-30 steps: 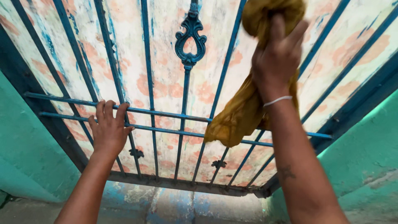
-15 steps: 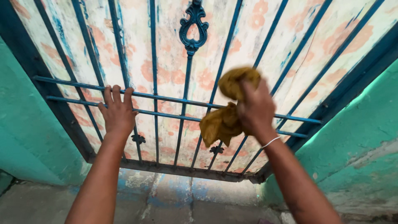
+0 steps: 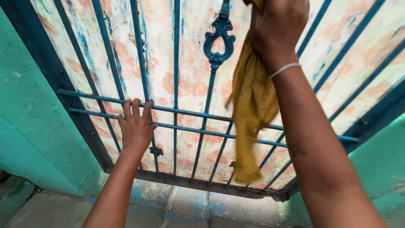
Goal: The person cleans a metal window grill by wiping its bars and decorative element with a cloth.
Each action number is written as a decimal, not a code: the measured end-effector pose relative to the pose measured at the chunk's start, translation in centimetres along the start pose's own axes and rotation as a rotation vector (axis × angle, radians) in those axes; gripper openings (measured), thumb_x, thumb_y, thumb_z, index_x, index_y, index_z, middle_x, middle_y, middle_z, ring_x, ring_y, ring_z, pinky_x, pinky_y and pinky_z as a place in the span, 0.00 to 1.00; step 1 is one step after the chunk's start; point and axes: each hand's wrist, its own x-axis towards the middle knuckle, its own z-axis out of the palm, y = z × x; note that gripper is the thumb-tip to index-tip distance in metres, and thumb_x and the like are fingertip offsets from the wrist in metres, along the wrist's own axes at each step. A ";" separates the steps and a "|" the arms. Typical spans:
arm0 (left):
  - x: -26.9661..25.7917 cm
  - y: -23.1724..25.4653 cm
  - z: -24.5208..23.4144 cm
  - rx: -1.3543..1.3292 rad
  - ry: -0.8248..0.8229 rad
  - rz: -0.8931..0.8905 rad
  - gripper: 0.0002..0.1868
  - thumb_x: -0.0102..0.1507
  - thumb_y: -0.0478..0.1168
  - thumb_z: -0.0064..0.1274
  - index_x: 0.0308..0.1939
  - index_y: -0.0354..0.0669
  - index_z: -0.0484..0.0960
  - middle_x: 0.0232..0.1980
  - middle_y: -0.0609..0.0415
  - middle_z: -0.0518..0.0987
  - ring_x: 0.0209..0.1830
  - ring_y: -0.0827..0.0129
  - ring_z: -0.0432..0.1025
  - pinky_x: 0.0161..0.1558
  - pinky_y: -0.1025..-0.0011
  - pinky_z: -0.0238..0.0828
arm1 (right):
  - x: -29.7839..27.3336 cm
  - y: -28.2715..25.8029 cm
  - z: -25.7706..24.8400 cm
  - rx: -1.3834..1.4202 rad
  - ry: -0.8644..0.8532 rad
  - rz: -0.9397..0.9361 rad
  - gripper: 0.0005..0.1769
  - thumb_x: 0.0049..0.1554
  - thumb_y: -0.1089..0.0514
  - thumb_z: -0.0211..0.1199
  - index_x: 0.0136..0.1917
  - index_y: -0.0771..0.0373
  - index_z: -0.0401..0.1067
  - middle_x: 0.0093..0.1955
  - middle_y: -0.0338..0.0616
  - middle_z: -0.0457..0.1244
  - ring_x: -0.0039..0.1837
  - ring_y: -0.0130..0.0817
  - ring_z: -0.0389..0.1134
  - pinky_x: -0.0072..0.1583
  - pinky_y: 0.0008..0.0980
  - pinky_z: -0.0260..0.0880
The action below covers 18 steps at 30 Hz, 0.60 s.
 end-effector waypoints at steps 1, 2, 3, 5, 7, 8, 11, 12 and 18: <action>0.0 0.0 0.1 -0.013 -0.001 0.006 0.44 0.52 0.46 0.70 0.69 0.56 0.65 0.70 0.46 0.61 0.76 0.46 0.51 0.59 0.37 0.59 | -0.8 -0.3 0.2 -0.020 0.011 0.022 0.14 0.56 0.63 0.66 0.56 0.60 0.70 0.53 0.54 0.62 0.55 0.58 0.64 0.55 0.53 0.63; 0.2 0.0 0.1 -0.009 -0.001 0.002 0.44 0.52 0.46 0.70 0.69 0.56 0.65 0.70 0.46 0.61 0.76 0.46 0.51 0.59 0.37 0.59 | -1.3 -0.4 0.6 -0.027 0.017 0.033 0.17 0.56 0.62 0.66 0.59 0.59 0.70 0.56 0.54 0.62 0.56 0.58 0.64 0.56 0.53 0.63; 0.2 0.0 0.2 -0.011 -0.012 0.005 0.43 0.52 0.46 0.70 0.69 0.55 0.65 0.70 0.45 0.61 0.77 0.45 0.50 0.59 0.37 0.59 | -2.1 -0.5 0.8 -0.037 0.015 0.050 0.21 0.55 0.62 0.67 0.62 0.59 0.69 0.58 0.55 0.61 0.58 0.58 0.64 0.56 0.53 0.63; 0.2 0.3 -0.1 -0.016 -0.023 0.010 0.43 0.53 0.46 0.70 0.69 0.55 0.65 0.70 0.44 0.61 0.77 0.44 0.50 0.60 0.37 0.59 | -3.8 -0.8 1.0 -0.085 -0.061 0.109 0.31 0.58 0.59 0.68 0.72 0.55 0.62 0.66 0.57 0.56 0.62 0.59 0.64 0.59 0.54 0.63; 0.2 0.9 -0.8 -0.017 -0.076 -0.034 0.45 0.53 0.48 0.70 0.71 0.54 0.64 0.72 0.43 0.60 0.78 0.42 0.48 0.61 0.35 0.58 | -6.5 -1.9 0.5 -0.105 -0.107 0.122 0.33 0.58 0.57 0.69 0.73 0.55 0.62 0.68 0.63 0.54 0.60 0.61 0.63 0.57 0.54 0.64; 0.4 1.2 -1.4 -0.022 -0.074 -0.034 0.45 0.53 0.48 0.70 0.71 0.54 0.64 0.72 0.43 0.60 0.78 0.42 0.48 0.61 0.35 0.58 | -8.1 -2.8 0.0 -0.122 -0.150 0.134 0.34 0.58 0.56 0.71 0.74 0.56 0.62 0.71 0.70 0.53 0.59 0.63 0.63 0.55 0.54 0.65; 0.7 1.8 -4.6 0.033 -0.259 -0.047 0.50 0.53 0.52 0.69 0.75 0.52 0.59 0.77 0.43 0.54 0.79 0.42 0.46 0.60 0.32 0.57 | -12.6 -5.9 -2.2 -0.057 -0.274 0.151 0.33 0.56 0.56 0.69 0.72 0.56 0.63 0.69 0.67 0.56 0.60 0.62 0.64 0.55 0.53 0.65; 0.8 2.1 -5.9 0.016 -0.361 -0.031 0.49 0.54 0.54 0.68 0.74 0.53 0.59 0.77 0.42 0.54 0.76 0.45 0.50 0.61 0.35 0.57 | -13.8 -7.1 -3.2 -0.041 -0.326 0.170 0.29 0.57 0.57 0.69 0.70 0.56 0.65 0.68 0.65 0.58 0.60 0.59 0.65 0.53 0.52 0.65; -0.5 5.8 -10.3 -0.229 -0.700 0.087 0.42 0.60 0.64 0.58 0.72 0.53 0.67 0.66 0.46 0.76 0.66 0.52 0.70 0.63 0.53 0.68 | -15.0 -11.0 -10.8 0.172 -0.715 0.300 0.28 0.52 0.52 0.67 0.65 0.57 0.69 0.58 0.59 0.62 0.55 0.57 0.67 0.51 0.53 0.66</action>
